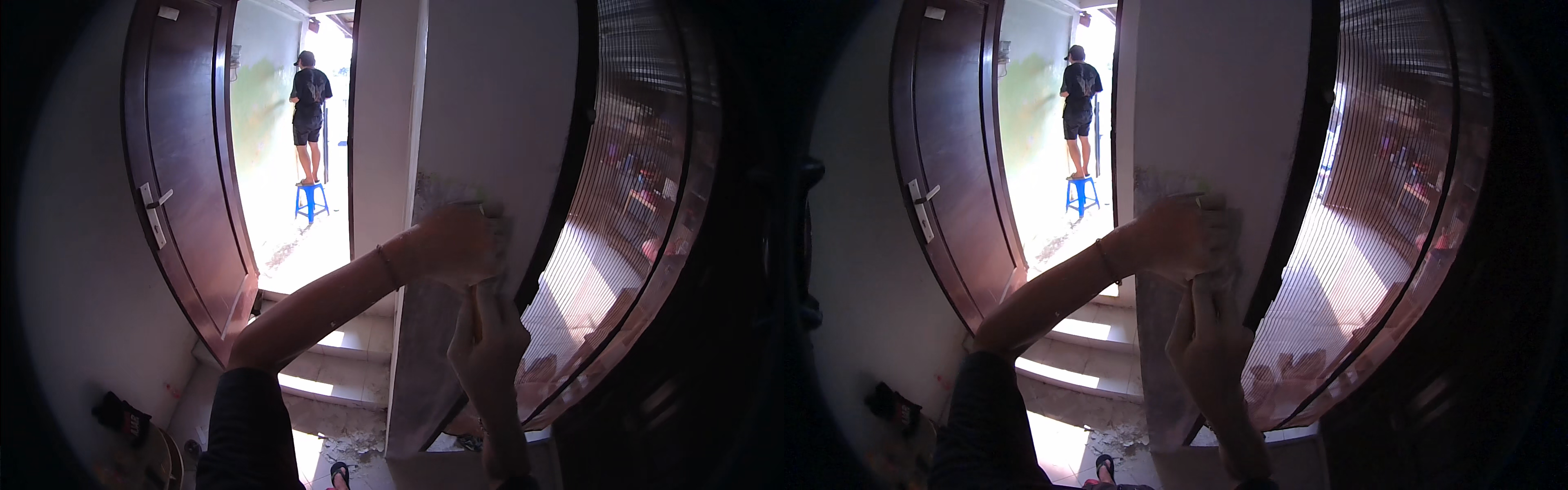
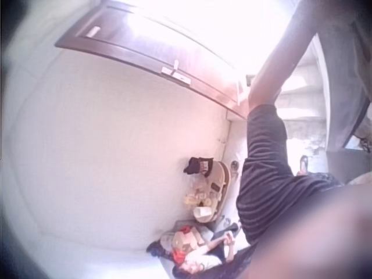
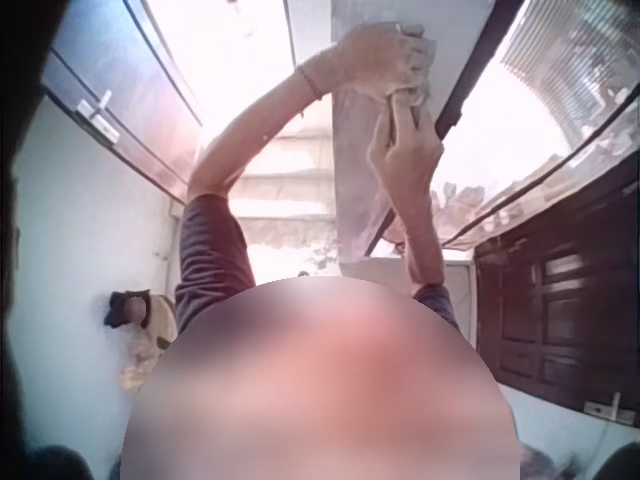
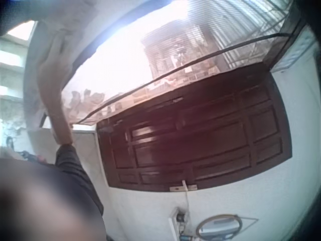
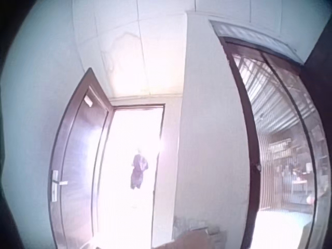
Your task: The person scrapes a vertical wall surface with a handheld scraper, removing loose material in repeated strokes. The camera is head-mounted and shows the hands and tool throughout.
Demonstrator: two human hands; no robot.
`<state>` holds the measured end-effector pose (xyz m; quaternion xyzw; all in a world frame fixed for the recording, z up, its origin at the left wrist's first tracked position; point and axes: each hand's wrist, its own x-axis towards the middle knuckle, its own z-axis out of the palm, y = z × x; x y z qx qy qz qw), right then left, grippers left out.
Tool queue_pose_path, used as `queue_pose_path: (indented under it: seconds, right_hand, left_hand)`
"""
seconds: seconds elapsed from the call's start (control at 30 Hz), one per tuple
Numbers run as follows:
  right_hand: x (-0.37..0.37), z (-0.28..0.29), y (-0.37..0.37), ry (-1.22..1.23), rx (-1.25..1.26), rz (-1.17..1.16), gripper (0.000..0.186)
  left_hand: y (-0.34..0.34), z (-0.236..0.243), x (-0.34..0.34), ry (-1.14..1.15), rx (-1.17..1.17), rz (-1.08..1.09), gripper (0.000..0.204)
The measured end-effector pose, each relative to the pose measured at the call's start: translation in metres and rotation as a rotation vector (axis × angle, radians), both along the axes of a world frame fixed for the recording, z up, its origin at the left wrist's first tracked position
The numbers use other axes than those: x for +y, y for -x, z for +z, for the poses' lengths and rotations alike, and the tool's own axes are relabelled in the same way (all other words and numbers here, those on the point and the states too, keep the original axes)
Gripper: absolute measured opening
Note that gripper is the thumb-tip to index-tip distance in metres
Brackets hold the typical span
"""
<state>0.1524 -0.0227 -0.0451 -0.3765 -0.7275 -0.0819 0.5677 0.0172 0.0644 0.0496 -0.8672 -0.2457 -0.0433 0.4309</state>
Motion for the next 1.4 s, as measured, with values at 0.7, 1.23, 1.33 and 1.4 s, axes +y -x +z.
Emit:
queue_pose_path:
  seconds: [0.7,1.23,1.33,1.4]
  right_hand:
    - [0.005,0.003,0.003,-0.005,0.01,0.05,0.029]
    - [0.009,0.017,0.0,-0.106,-0.016,0.037,0.028]
    - [0.007,0.015,-0.002,-0.15,-0.019,-0.005,0.026]
    - [0.007,0.014,0.0,-0.167,-0.067,-0.065,0.027]
  left_hand:
    - [0.005,0.012,-0.004,-0.073,-0.006,-0.167,0.037]
    - [0.004,0.021,-0.003,0.049,0.001,0.043,0.041]
    - [0.002,0.021,-0.004,-0.084,0.004,-0.161,0.042]
    - [0.003,0.02,-0.002,-0.102,-0.02,-0.2,0.043]
